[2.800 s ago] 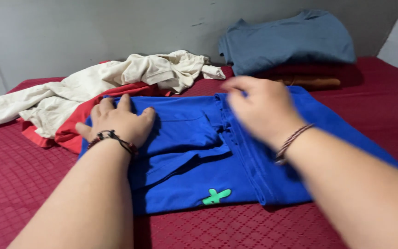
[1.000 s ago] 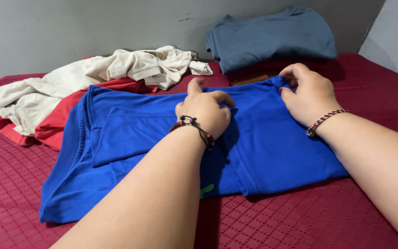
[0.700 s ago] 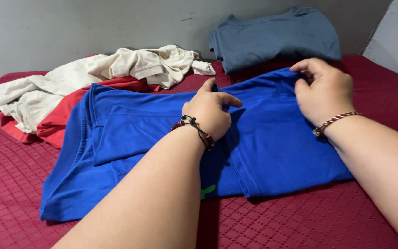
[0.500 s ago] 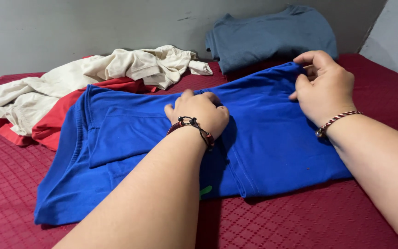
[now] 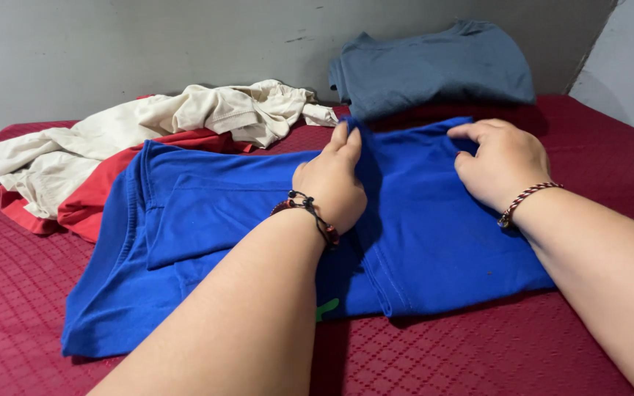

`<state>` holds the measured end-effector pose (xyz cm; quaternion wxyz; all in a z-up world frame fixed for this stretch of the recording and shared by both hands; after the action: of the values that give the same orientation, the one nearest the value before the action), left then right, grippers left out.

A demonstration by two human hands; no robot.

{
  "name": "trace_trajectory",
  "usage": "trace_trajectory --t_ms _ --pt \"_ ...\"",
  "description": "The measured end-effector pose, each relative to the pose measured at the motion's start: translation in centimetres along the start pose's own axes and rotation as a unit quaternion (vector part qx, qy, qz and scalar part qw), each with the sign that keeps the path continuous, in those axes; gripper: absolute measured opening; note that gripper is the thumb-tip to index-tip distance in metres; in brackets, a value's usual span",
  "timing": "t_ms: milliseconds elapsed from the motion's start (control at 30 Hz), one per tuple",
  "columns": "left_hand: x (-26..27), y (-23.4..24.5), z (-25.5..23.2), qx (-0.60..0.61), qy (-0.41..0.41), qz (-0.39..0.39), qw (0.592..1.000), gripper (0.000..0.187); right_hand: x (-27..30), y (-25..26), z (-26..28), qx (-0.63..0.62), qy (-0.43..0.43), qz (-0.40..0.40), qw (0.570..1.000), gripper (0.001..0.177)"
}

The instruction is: The person is folding a blue t-shirt on a bed.

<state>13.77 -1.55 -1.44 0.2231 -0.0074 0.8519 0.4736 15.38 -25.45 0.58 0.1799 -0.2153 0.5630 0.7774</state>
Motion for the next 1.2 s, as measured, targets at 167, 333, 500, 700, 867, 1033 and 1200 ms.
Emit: trace_trajectory --t_ms 167,333,500,700,867,1033,1200 --pt "0.7 1.2 -1.3 -0.069 0.050 0.022 0.996 0.081 -1.1 -2.0 -1.1 0.043 0.042 0.000 0.998 0.054" --pt "1.0 -0.2 1.6 -0.104 0.180 0.096 0.973 0.073 -0.2 -0.9 0.0 0.094 -0.011 0.030 0.995 0.056" --pt "1.6 1.1 0.0 -0.110 0.130 0.052 0.984 0.071 -1.2 -5.4 -0.8 0.028 0.103 0.119 0.987 0.050" --pt "1.7 -1.2 -2.2 -0.122 0.030 0.148 0.981 0.048 -0.1 -7.3 0.5 0.111 0.003 0.294 0.949 0.072" --pt "2.8 1.1 -3.1 -0.133 0.047 0.153 0.978 0.043 0.0 -6.8 -0.5 0.120 -0.062 0.297 0.945 0.080" --pt "3.3 1.9 -2.8 -0.077 0.056 0.150 0.984 0.058 0.5 -3.9 -2.4 0.129 -0.122 0.232 0.956 0.075" --pt "3.9 0.0 -4.2 -0.104 0.050 0.255 0.960 0.075 1.8 -0.4 -1.6 0.140 -0.165 0.175 0.960 0.063"
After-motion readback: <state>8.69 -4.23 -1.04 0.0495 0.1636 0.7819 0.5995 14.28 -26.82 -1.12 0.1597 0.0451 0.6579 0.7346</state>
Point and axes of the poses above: each hand's wrist, its own x-axis away from the middle knuckle, its own y-axis out of the back of the hand, z = x × y, the point moved 10 cm from there along -x, towards the middle knuckle, and after that the axes turned 2 degrees about z, right-handed, at the moved point
